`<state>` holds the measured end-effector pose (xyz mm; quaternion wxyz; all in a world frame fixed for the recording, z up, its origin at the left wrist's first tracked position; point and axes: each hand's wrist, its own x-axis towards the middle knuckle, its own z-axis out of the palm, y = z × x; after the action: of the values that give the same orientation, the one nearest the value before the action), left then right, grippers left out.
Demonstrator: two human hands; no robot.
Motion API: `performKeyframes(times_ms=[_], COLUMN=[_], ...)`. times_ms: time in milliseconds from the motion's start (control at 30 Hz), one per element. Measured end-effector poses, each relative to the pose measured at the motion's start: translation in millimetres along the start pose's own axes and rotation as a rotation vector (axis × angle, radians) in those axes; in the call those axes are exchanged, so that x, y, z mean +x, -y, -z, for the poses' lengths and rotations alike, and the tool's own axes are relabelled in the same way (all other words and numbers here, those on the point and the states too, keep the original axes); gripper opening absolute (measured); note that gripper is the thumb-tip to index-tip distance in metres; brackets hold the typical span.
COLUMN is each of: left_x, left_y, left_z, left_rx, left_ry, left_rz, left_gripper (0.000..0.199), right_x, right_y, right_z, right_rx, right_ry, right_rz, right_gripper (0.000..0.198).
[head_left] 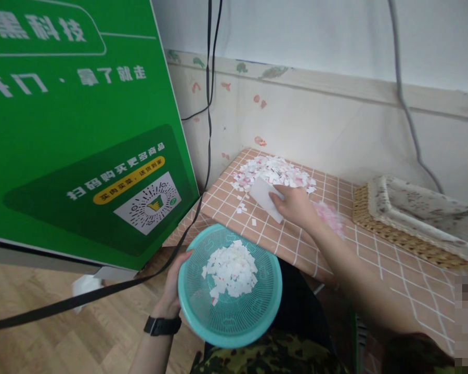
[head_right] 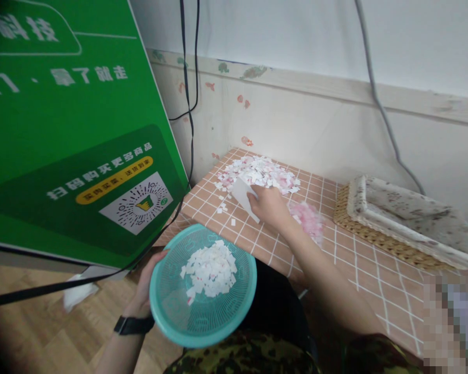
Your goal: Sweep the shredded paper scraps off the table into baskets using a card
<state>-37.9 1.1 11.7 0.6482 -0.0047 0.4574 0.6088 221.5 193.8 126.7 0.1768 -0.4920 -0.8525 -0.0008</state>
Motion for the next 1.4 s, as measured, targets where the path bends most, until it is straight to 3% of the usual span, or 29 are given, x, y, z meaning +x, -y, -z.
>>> performKeyframes(times_ms=[233, 567, 867, 1400], left_x=[1, 2, 1, 10], left_y=[0, 3, 1, 5], left_z=[1, 7, 2, 17], left_rx=[-0.001, 0.022, 0.011, 0.012], left_ry=[-0.001, -0.001, 0.015, 0.01], left_rz=[-0.003, -0.012, 0.003, 0.023], left_gripper=[0.007, 0.01, 0.009, 0.011], right_x=[0, 14, 37, 35], right_y=[-1, 3, 2, -10], right_z=[6, 6, 37, 40], right_rx=[-0.011, -0.111, -0.246, -0.292], right_ry=[-0.018, 0.055, 0.166, 0.14], right_rz=[0.016, 0.155, 0.234, 0.206], right_gripper=[0.024, 0.026, 0.022, 0.023])
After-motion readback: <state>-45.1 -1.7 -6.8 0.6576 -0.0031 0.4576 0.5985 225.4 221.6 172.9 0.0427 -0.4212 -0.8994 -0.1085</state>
